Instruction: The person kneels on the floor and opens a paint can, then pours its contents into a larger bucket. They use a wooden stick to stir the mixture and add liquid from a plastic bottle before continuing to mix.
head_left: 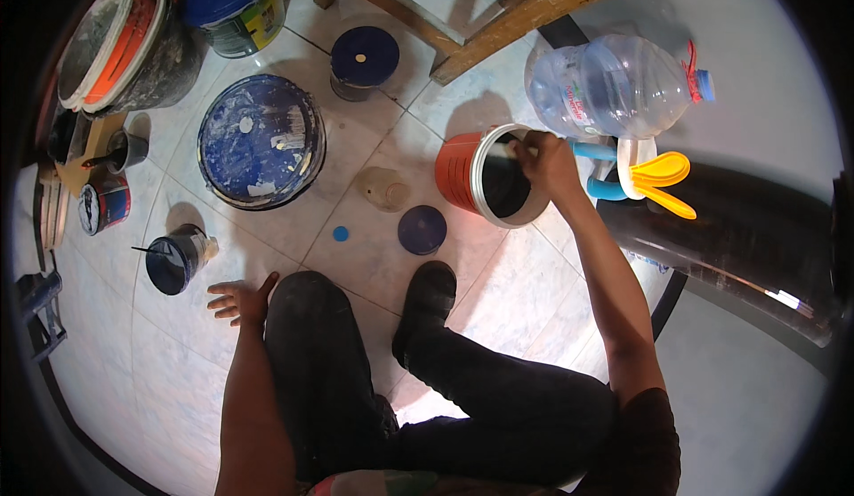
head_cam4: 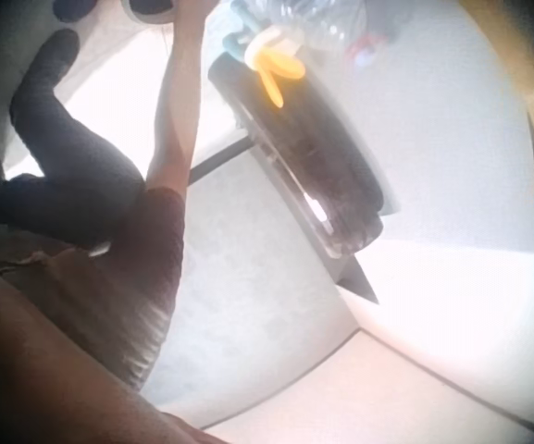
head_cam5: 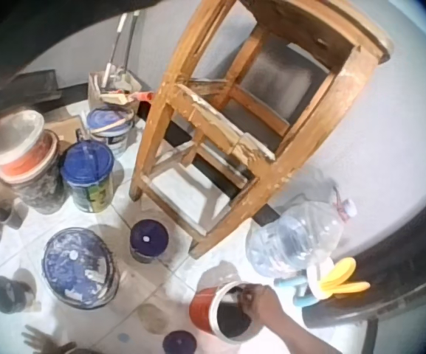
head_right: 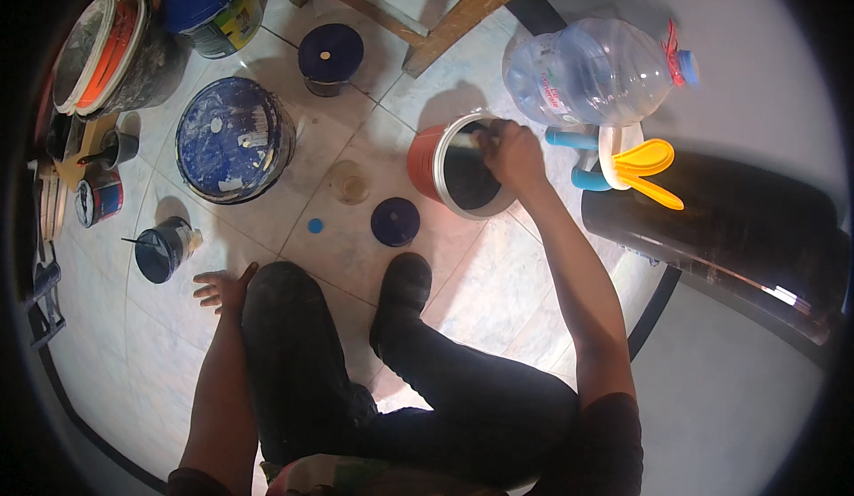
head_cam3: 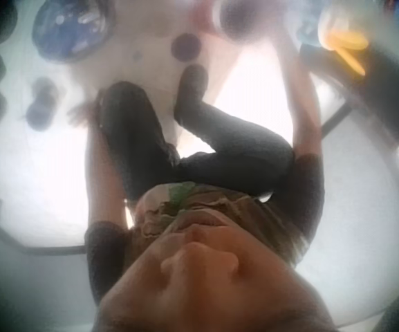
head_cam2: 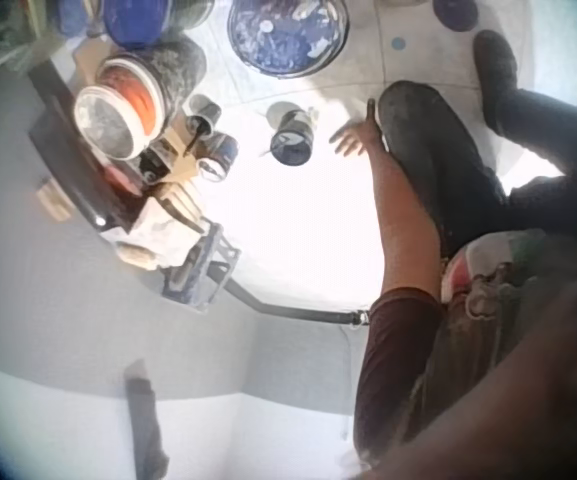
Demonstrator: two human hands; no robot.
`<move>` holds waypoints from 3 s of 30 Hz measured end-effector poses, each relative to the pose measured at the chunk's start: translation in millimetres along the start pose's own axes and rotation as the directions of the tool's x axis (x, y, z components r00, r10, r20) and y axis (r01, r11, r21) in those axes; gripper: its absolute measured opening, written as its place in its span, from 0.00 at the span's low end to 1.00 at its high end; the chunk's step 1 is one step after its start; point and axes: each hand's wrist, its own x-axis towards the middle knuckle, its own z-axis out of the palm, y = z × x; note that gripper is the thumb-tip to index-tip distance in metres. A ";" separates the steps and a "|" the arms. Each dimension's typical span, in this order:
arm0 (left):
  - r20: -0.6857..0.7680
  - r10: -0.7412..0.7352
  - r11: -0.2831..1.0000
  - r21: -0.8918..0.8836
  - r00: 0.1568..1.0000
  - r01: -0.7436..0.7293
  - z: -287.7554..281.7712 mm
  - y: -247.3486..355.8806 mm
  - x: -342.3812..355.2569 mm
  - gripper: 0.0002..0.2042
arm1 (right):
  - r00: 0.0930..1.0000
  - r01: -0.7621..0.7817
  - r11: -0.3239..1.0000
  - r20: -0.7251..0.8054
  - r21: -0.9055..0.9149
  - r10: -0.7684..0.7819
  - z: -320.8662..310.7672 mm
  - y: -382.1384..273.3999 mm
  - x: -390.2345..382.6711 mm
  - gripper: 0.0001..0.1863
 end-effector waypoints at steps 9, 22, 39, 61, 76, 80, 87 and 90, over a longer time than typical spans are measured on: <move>-0.042 0.005 1.000 0.003 0.999 -0.005 6.3 -9.6 9.5 0.89 | 0.967 0.180 0.984 0.184 -0.001 -0.176 1.9 -12.9 -33.0 0.17; 0.008 0.000 1.000 -0.001 1.000 0.000 -1.9 1.0 -4.5 0.88 | 0.990 0.119 0.992 0.067 0.034 -0.121 -0.9 -22.7 -20.5 0.15; -0.051 0.000 0.998 0.066 0.999 0.003 7.1 -12.4 16.7 0.89 | 0.998 -0.056 0.954 0.022 -0.296 0.065 6.3 12.5 -41.7 0.17; -0.006 0.011 0.999 0.041 1.000 -0.010 -10.6 -0.6 -11.4 0.87 | 0.951 -0.191 0.944 0.188 -0.268 0.246 3.0 -8.2 -27.6 0.21; 0.011 0.056 0.991 -0.125 0.998 -0.054 -23.8 2.9 -23.8 0.82 | 0.879 0.123 0.923 0.473 -0.365 0.070 -9.2 -9.8 -4.4 0.28; -0.262 0.346 0.884 -0.229 0.901 -0.407 -16.6 -49.1 -13.2 0.58 | 0.910 0.164 0.986 0.381 0.035 -0.165 15.2 -6.7 12.9 0.22; -0.119 0.738 0.447 -0.651 0.665 -0.613 -36.9 87.8 -317.7 0.20 | 0.996 0.041 0.996 0.082 -0.073 -0.035 -5.2 28.9 -24.2 0.12; 0.000 0.822 0.471 -0.563 0.569 -0.680 -8.2 155.1 -389.7 0.27 | 0.967 0.179 0.983 0.193 -0.039 -0.168 16.4 31.7 -51.3 0.10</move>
